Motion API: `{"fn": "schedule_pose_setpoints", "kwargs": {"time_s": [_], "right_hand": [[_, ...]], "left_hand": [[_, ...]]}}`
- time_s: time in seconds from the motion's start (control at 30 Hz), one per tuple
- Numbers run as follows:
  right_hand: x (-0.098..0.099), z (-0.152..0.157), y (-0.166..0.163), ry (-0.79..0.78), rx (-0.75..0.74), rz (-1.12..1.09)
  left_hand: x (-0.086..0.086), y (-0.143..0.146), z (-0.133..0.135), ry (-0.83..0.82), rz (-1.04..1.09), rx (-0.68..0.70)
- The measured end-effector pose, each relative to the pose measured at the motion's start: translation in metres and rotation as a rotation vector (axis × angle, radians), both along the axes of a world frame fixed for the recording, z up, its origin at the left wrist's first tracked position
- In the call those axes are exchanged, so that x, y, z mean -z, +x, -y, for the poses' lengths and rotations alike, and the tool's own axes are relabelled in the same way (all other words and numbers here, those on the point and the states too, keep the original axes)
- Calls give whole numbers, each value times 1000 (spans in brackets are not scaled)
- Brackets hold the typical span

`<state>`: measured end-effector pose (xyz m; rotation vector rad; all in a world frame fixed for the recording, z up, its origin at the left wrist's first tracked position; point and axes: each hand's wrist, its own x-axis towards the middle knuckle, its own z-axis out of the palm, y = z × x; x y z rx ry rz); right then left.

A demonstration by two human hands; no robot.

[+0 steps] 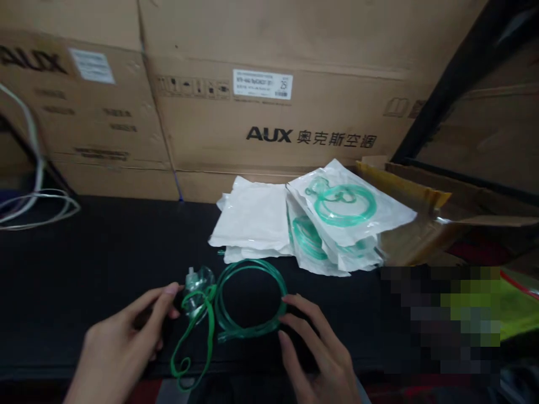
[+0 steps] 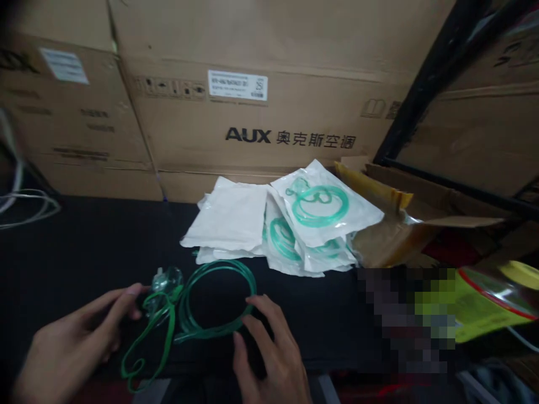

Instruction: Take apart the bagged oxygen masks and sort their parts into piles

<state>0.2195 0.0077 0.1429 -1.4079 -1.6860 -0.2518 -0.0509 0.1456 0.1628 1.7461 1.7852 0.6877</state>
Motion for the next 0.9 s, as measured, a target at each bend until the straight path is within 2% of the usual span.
{"fn": "schedule_pose_setpoints", "kwargs": {"time_s": [0.17, 0.23, 0.3, 0.4, 0.5, 0.6, 0.67, 0.77, 0.9], "right_hand": [[14, -10, 10, 93, -61, 268], [7, -11, 12, 99, -67, 310], [-7, -13, 14, 75, -53, 293], [-35, -25, 22, 58, 20, 256], [-51, -53, 30, 47, 141, 248], [-47, -85, 37, 15, 259, 341], [-39, -101, 41, 24, 304, 458], [-33, -110, 49, 96, 289, 581], [-40, -106, 65, 178, 149, 701]], "left_hand": [[-17, 11, 13, -41, 124, 33], [-21, 8, 14, -51, 142, 42], [-29, 5, 7, -7, 149, 34], [-46, 12, -21, 104, 141, 71], [-59, 37, -66, 101, 241, 254], [-63, 70, -110, 65, 300, 338], [-64, 87, -128, 50, 339, 355], [-67, 98, -137, 15, 437, 371], [-74, 91, -127, -42, 592, 381]]}}
